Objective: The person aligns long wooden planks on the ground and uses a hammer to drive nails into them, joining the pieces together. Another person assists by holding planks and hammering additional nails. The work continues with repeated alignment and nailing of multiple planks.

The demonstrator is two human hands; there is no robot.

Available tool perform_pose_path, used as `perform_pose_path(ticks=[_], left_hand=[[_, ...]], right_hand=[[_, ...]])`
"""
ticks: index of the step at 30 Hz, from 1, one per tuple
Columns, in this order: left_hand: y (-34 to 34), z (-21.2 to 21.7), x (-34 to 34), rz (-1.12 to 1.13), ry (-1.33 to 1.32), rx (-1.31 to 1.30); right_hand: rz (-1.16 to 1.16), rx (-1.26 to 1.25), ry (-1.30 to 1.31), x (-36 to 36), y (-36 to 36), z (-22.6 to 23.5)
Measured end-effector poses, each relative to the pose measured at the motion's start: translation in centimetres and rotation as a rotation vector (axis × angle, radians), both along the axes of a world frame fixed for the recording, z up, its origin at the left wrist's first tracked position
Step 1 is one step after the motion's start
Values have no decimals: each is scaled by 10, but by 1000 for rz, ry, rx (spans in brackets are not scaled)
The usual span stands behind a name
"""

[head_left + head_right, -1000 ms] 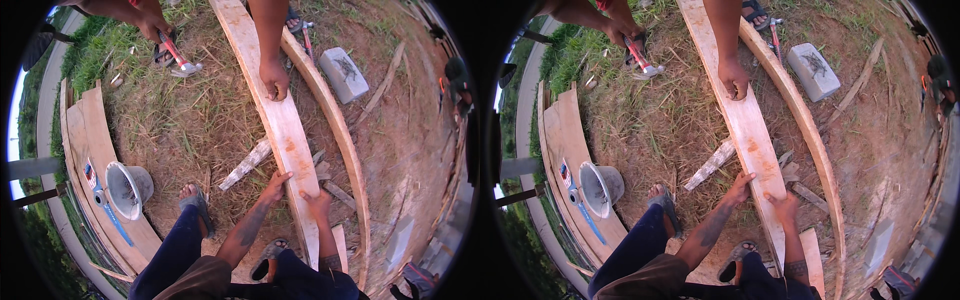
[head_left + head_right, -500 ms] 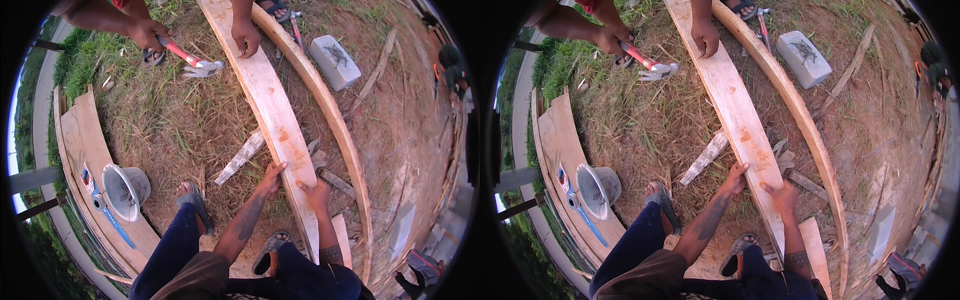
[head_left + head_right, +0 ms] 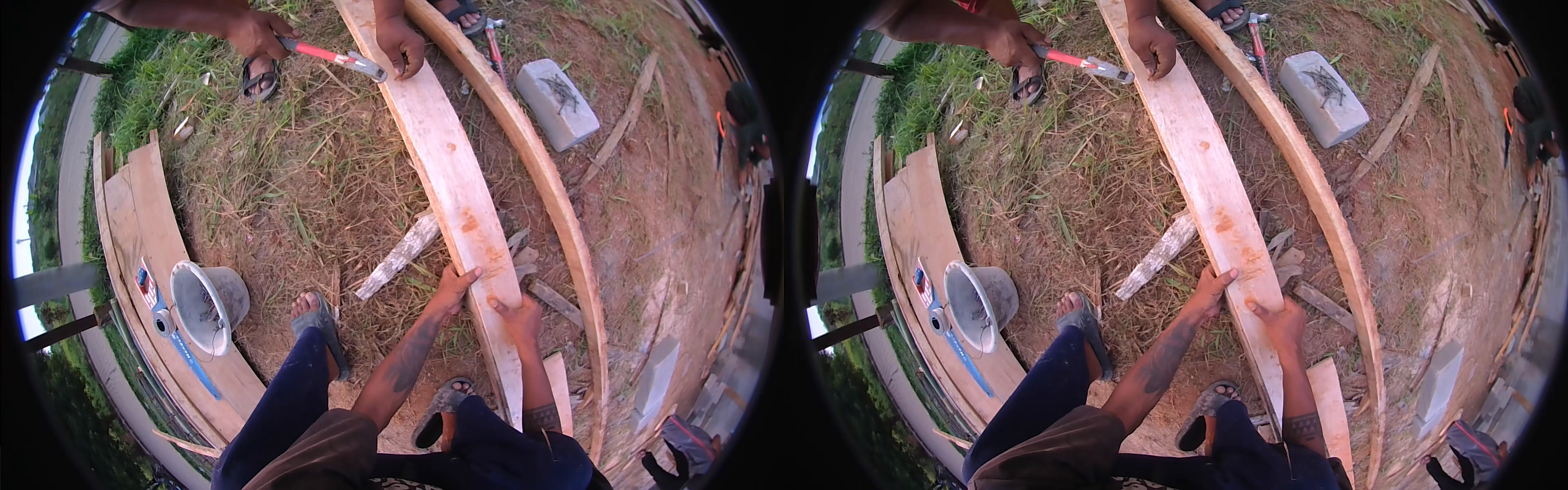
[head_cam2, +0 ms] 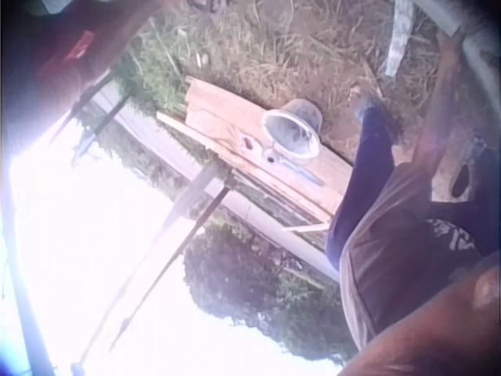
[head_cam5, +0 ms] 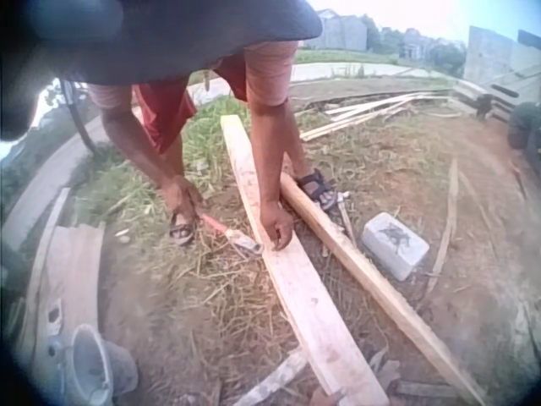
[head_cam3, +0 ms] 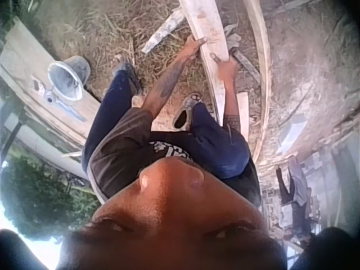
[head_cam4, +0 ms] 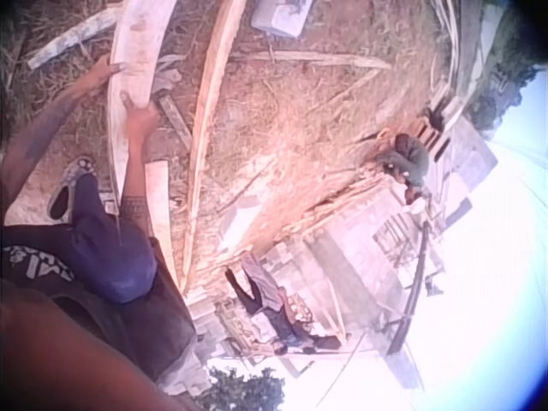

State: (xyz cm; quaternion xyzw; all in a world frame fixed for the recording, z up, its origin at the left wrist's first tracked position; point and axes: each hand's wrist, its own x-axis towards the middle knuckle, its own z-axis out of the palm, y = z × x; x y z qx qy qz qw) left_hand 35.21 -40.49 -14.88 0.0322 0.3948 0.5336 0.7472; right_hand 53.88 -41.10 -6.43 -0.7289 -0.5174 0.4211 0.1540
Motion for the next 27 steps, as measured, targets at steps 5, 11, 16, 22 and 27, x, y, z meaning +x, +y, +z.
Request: perform_pose_path(ticks=[5,11,16,22,27], left_hand=[[-2,-7,0,20,-23,27],[-3,-9,4,78,-57,23],[-3,-11,8,79,-33,30],[-5,-20,6,56,-53,51],[-6,-25,6,17,-20,77]], right_hand=[[9,-9,-31,-1,-1,0],[9,-82,-56,-6,-1,5],[-7,-14,-56,-6,-4,3],[37,-33,-176,-9,-6,5],[59,-14,-213,-5,-7,4]])
